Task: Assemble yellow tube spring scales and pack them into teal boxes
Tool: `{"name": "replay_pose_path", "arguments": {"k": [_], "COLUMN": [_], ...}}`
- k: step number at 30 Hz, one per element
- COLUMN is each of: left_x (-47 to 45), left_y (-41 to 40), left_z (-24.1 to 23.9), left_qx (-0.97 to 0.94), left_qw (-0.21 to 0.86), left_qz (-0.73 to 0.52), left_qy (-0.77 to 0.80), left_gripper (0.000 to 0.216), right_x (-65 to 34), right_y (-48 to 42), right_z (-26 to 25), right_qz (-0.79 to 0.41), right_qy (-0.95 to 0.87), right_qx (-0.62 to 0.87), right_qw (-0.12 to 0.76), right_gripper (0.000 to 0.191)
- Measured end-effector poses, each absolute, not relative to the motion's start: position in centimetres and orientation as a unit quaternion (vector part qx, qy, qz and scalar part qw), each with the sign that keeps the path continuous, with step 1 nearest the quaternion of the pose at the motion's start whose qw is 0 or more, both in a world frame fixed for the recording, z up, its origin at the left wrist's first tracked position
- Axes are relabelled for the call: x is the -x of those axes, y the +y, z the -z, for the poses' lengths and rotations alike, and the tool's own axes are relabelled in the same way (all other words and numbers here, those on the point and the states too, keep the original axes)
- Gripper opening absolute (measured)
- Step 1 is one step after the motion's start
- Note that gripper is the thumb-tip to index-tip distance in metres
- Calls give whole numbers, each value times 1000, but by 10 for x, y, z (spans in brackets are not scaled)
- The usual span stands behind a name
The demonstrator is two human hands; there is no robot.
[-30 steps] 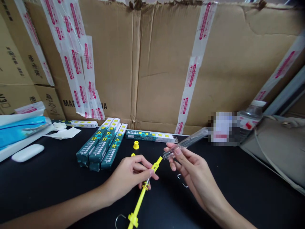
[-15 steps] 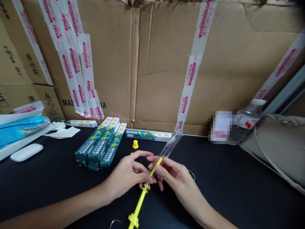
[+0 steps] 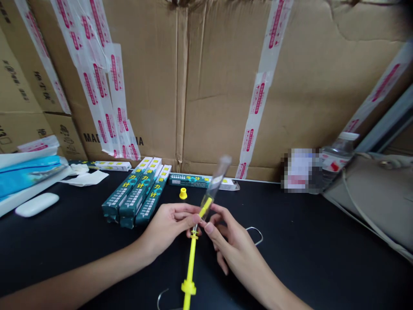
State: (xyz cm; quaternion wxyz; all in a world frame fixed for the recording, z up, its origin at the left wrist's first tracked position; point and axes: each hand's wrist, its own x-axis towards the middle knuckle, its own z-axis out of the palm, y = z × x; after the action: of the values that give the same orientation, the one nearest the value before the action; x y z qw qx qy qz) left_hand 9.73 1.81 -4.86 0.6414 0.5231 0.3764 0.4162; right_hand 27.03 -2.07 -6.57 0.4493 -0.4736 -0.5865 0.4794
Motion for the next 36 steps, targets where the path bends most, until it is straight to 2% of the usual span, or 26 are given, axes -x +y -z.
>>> {"name": "replay_pose_path", "arguments": {"k": [4, 8, 10, 13, 17, 20, 26, 31, 36], "left_x": [-95, -94, -95, -95, -95, -95, -94, -94, -93], "left_y": [18, 18, 18, 18, 18, 18, 17, 18, 18], "left_z": [46, 45, 45, 45, 44, 42, 40, 43, 45], "left_qx": [-481, -456, -447, -438, -433, -435, -443, -449, -451], "left_qw": [631, 614, 606, 603, 603, 602, 618, 622, 614], "left_qz": [-472, -513, -530, -541, -543, -543, -524, -516, -523], "left_qy": [385, 390, 390, 390, 393, 393, 383, 381, 381], "left_gripper": [48, 50, 51, 49, 46, 42, 35, 35, 34], "right_x": [-266, -261, -259, -259, -260, -261, -263, -262, -262], "right_y": [-32, -47, -50, -50, -47, -44, -38, -37, -33], "right_z": [48, 41, 43, 47, 49, 51, 62, 63, 66], "right_qz": [-384, -342, -336, -321, -316, -353, -514, -532, -550], "right_qy": [-665, -730, -748, -755, -756, -726, -583, -556, -514], "right_qx": [533, 537, 521, 521, 518, 510, 513, 510, 509], "right_qw": [356, 249, 235, 233, 247, 296, 364, 385, 417], "right_gripper": [33, 36, 28, 11, 5, 15, 30, 20, 24]}}
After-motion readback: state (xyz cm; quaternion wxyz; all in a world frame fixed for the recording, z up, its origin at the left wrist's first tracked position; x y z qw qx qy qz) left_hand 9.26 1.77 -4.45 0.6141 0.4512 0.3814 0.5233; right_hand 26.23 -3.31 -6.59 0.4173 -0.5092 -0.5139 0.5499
